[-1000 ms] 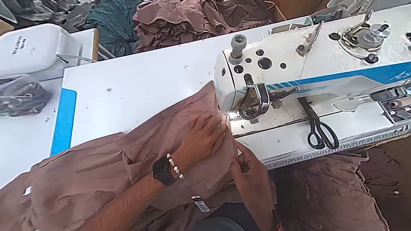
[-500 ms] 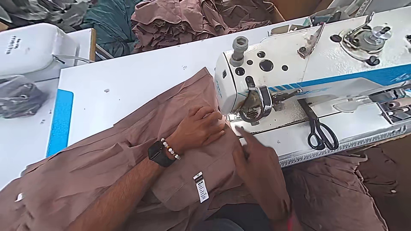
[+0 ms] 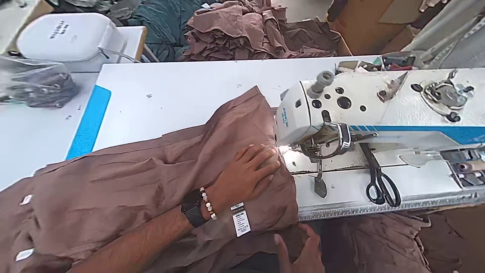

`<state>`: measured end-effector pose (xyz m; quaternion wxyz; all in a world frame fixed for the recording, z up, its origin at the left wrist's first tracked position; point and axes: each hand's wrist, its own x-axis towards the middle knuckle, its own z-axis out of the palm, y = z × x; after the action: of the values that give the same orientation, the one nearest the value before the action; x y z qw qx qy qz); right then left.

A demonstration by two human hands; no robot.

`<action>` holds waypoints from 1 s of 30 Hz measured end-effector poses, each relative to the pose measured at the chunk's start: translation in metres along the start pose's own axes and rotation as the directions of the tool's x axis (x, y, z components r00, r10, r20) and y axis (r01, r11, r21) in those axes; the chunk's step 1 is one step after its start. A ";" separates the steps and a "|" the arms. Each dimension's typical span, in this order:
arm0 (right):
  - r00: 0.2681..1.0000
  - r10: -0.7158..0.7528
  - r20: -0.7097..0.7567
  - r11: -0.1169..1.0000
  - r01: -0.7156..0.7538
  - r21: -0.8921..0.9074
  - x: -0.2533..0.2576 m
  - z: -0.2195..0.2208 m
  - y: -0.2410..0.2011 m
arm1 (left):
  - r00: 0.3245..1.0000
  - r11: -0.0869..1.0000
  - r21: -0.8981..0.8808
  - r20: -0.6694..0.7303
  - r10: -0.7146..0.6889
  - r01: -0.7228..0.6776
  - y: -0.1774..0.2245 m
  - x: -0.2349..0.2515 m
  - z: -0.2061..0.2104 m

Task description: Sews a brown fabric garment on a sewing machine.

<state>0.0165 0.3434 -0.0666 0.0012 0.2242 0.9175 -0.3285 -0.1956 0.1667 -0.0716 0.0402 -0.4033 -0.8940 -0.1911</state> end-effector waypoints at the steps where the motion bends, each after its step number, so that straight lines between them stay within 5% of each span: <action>1: 0.999 0.022 0.024 0.998 -0.023 0.056 -0.005 0.010 0.005 | 1.000 1.000 0.001 0.008 0.011 -0.011 -0.001 0.000 0.000; 3: 0.994 0.076 0.081 0.958 -0.096 0.272 -0.006 0.031 0.006 | 0.999 0.999 -0.001 0.019 0.032 -0.032 -0.003 0.001 0.000; 6: 0.961 0.138 0.241 0.587 -0.276 0.761 -0.004 0.038 -0.009 | 0.997 0.997 -0.014 0.031 0.074 -0.074 -0.009 0.001 -0.002; 8: 0.961 0.123 0.248 0.477 -0.276 0.834 -0.003 0.020 -0.009 | 0.994 0.995 -0.012 0.039 0.099 -0.099 -0.016 0.001 -0.005; 10: 0.981 0.123 0.153 0.514 -0.195 0.835 0.006 -0.010 -0.001 | 0.992 0.992 0.005 0.028 0.123 -0.123 -0.018 -0.001 -0.005; 12: 0.994 0.076 -0.073 0.726 -0.005 0.688 0.012 -0.039 0.003 | 0.990 0.990 0.014 0.035 0.138 -0.138 -0.017 -0.001 -0.005; 14: 0.957 -0.156 -0.244 0.893 0.242 0.378 0.010 -0.060 0.001 | 0.985 0.986 0.013 0.033 0.167 -0.167 -0.016 0.000 -0.005; 15: 0.931 -0.298 -0.213 0.911 0.344 0.229 0.003 -0.065 -0.004 | 0.981 0.981 0.009 0.023 0.194 -0.195 -0.015 -0.001 -0.004; 16: 0.890 -0.441 -0.113 0.884 0.453 0.116 -0.002 -0.062 -0.010 | 0.974 0.974 0.013 0.011 0.227 -0.227 -0.015 -0.002 -0.003; 18: 0.770 -0.556 0.313 0.801 0.597 -0.046 -0.010 -0.036 -0.022 | 0.961 0.961 0.017 0.004 0.276 -0.276 -0.013 -0.004 -0.002; 20: 0.606 -0.370 0.704 0.771 0.623 -0.132 -0.009 -0.003 -0.027 | 0.959 0.959 0.014 0.005 0.283 -0.283 -0.010 -0.006 -0.002; 21: 0.557 -0.330 0.762 0.767 0.629 -0.128 -0.004 0.005 -0.029 | 0.961 0.961 0.003 0.005 0.277 -0.277 -0.010 -0.005 -0.002; 23: 0.604 -0.451 0.657 0.793 0.609 -0.015 0.014 -0.003 -0.043 | 0.970 0.970 -0.024 0.010 0.243 -0.243 -0.008 -0.009 -0.001; 26: 0.857 -0.502 0.121 0.862 0.506 -0.009 0.063 -0.023 -0.065 | 0.972 0.972 -0.031 0.019 0.235 -0.234 -0.005 -0.009 -0.003; 30: 0.901 -0.395 -0.177 0.914 0.366 -0.175 0.130 -0.011 -0.054 | 0.962 0.963 -0.028 0.048 0.268 -0.267 -0.002 -0.003 -0.006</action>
<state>-0.1215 0.3664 -0.0450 -0.1439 0.0728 0.9590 -0.2330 -0.1953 0.1607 -0.0674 0.0383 -0.5254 -0.8300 -0.1830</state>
